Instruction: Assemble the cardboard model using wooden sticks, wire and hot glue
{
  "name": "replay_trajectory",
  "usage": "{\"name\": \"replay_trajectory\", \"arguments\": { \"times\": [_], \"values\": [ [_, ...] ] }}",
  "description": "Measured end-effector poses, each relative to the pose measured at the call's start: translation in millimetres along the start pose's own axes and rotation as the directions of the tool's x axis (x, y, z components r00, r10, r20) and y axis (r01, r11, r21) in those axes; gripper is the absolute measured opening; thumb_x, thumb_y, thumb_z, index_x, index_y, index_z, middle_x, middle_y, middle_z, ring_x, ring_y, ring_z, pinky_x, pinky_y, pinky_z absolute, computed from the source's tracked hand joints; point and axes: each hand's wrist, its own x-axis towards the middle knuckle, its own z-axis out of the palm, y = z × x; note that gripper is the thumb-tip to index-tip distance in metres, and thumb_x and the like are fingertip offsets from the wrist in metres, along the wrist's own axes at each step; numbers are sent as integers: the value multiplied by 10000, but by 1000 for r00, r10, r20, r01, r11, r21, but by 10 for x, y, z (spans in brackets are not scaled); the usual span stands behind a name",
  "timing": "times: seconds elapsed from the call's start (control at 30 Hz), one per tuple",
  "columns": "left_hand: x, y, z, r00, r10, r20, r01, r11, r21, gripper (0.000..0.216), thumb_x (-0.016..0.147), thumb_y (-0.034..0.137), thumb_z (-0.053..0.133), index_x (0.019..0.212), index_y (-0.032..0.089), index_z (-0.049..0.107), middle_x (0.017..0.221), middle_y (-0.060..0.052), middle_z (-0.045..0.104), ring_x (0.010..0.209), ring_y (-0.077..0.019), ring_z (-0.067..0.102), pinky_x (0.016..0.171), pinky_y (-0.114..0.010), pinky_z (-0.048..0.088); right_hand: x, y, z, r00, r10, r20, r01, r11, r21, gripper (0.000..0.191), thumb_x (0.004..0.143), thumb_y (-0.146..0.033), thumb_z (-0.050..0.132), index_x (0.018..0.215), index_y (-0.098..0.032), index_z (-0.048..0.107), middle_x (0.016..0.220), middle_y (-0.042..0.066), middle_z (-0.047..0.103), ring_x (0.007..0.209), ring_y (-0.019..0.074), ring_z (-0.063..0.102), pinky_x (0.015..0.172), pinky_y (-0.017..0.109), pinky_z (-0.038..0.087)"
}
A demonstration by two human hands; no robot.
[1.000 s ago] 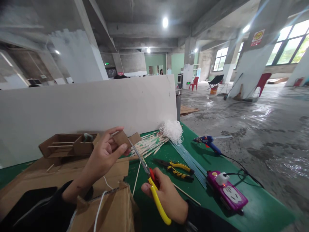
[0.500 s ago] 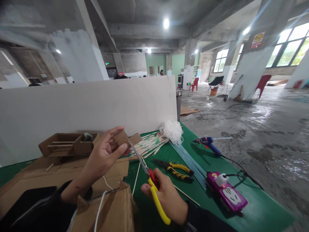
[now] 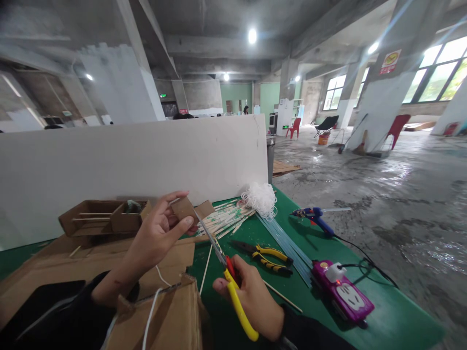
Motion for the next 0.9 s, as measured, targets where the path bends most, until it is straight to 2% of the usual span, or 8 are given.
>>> {"name": "replay_trajectory", "arguments": {
  "times": [0.37,0.57,0.73,0.9],
  "values": [
    [16,-19,-58,999,-46,24,44,995,89,699,887,325,752,1515,134,511,857,-53,791,727,-232,775,751,-396,673,-2,-13,-2,1000,5,3,-5,999,52,634,845,-837,626,797,-238,425,745,-64,359,694,136,304,615,304,256],
    [6,-3,-56,998,-38,41,34,995,92,647,886,309,747,1480,170,531,814,-25,757,712,-226,762,721,-380,666,-11,5,-1,999,-4,38,3,1000,31,610,889,-832,566,837,-238,438,743,-64,380,679,136,298,596,301,252],
    [-14,34,-19,1000,-10,15,9,999,42,566,852,277,762,1366,190,541,873,-12,723,694,-182,730,697,-337,652,-58,-85,-29,995,-58,79,65,994,-90,578,946,-812,472,933,-234,477,834,-21,461,744,172,396,684,330,361],
    [1,72,-64,998,43,-44,-39,995,89,494,866,280,733,1289,209,491,715,66,634,601,-142,657,626,-260,574,-94,-71,-60,986,-129,103,138,987,-84,490,1021,-704,444,1148,-238,525,984,45,565,861,225,524,816,386,449]
  ]
}}
